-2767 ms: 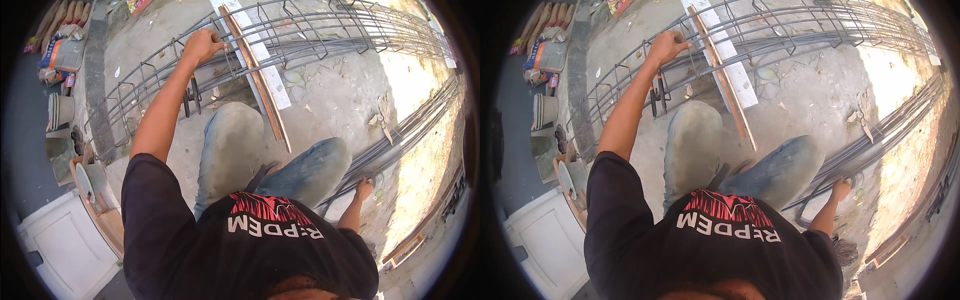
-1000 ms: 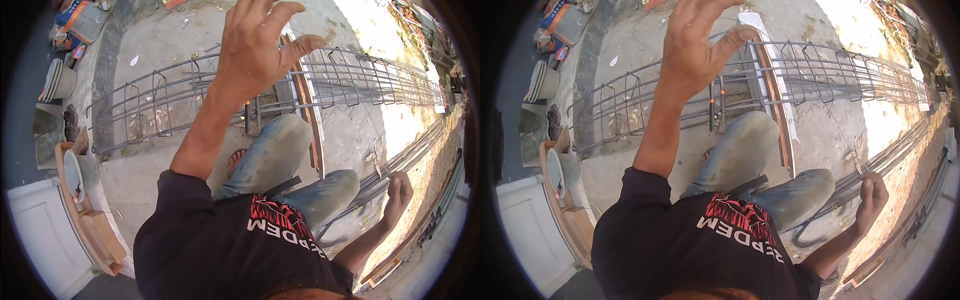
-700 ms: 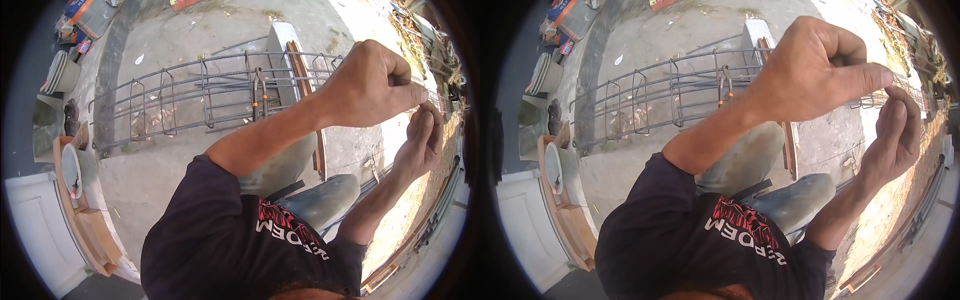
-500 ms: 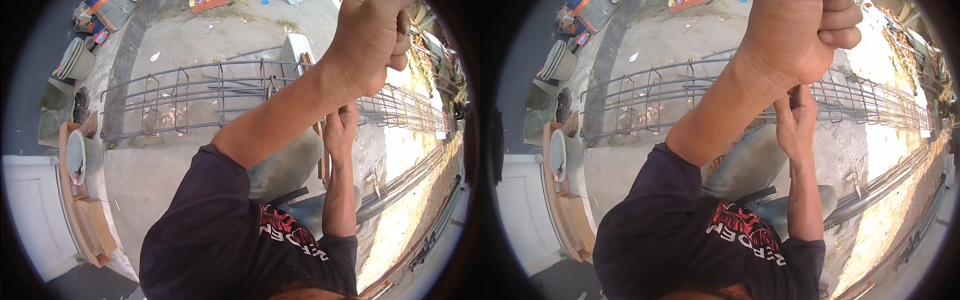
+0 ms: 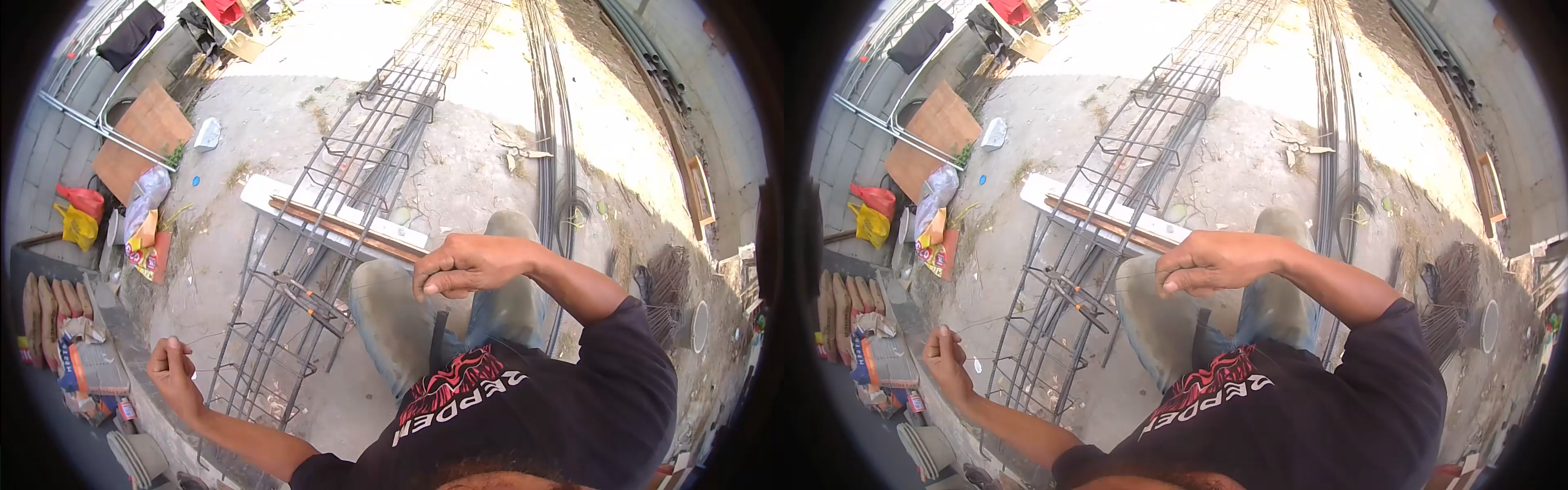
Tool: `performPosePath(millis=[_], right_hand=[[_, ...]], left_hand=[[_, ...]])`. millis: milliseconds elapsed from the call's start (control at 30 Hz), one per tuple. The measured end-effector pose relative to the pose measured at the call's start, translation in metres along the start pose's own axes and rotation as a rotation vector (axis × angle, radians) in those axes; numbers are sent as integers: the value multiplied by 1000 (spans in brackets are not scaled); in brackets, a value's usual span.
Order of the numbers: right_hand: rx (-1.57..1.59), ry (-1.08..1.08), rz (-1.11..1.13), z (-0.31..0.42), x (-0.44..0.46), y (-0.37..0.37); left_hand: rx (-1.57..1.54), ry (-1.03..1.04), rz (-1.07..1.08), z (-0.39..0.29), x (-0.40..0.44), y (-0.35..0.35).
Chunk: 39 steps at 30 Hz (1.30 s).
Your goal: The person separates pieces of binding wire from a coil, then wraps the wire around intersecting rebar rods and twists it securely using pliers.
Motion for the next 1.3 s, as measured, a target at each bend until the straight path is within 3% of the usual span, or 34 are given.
performPosePath(millis=[33,133,233,267,333,400,433,500,533,567,633,700,767,833,900,1000,1100,1167,1233,1300], right_hand=[[62,38,-16,-8,-7,4],[-333,64,-161,-27,-10,8],[-761,-121,-515,-54,10,19],[-708,-53,-430,-64,21,22],[-598,84,-268,-80,32,25],[-486,31,-109,-88,26,42],[-423,3,-28,-89,21,48],[-319,241,223,-100,-3,49],[-260,359,348,-106,-20,51],[-346,304,261,-110,-32,43],[-529,199,91,-120,-52,24],[-651,16,-327,-47,-39,-12],[-742,-193,-475,15,-8,-21],[-574,-471,-501,46,29,-1],[-47,-213,-116,41,58,33],[531,-117,76,-32,92,83],[319,-357,-381,-56,82,74],[-2,-95,-386,-37,68,56],[-240,-38,-376,-28,63,54],[-394,-202,-353,-23,78,80]], left_hand=[[220,-12,-51,8,-2,19],[312,91,-233,9,-17,79],[-115,95,-282,-8,-27,119],[-254,6,-311,-29,-33,137],[-550,26,-241,-43,-27,138],[-689,52,-242,-58,-20,130],[-466,43,-197,-64,-18,122],[-14,27,-115,-63,-14,101],[73,122,17,-62,-10,109],[144,224,147,-70,-10,120],[108,65,356,-72,-30,147],[93,125,555,-98,-52,186],[59,168,701,-123,-67,218],[29,187,803,-142,-74,236],[-110,243,685,-154,-66,234],[-182,291,384,-170,-45,211],[-202,288,118,-149,-26,185],[-248,249,54,-140,-19,182],[-676,258,120,-141,-22,197],[-1012,231,133,-148,-28,209]])
Point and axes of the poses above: each hand's wrist, its own x-axis towards the middle knuckle, its own y-axis out of the palm, z = x × y, the point moved 5 cm from there along x, towards the middle knuckle, and after that the axes turned 7 degrees about -y, right-handed, at the moved point
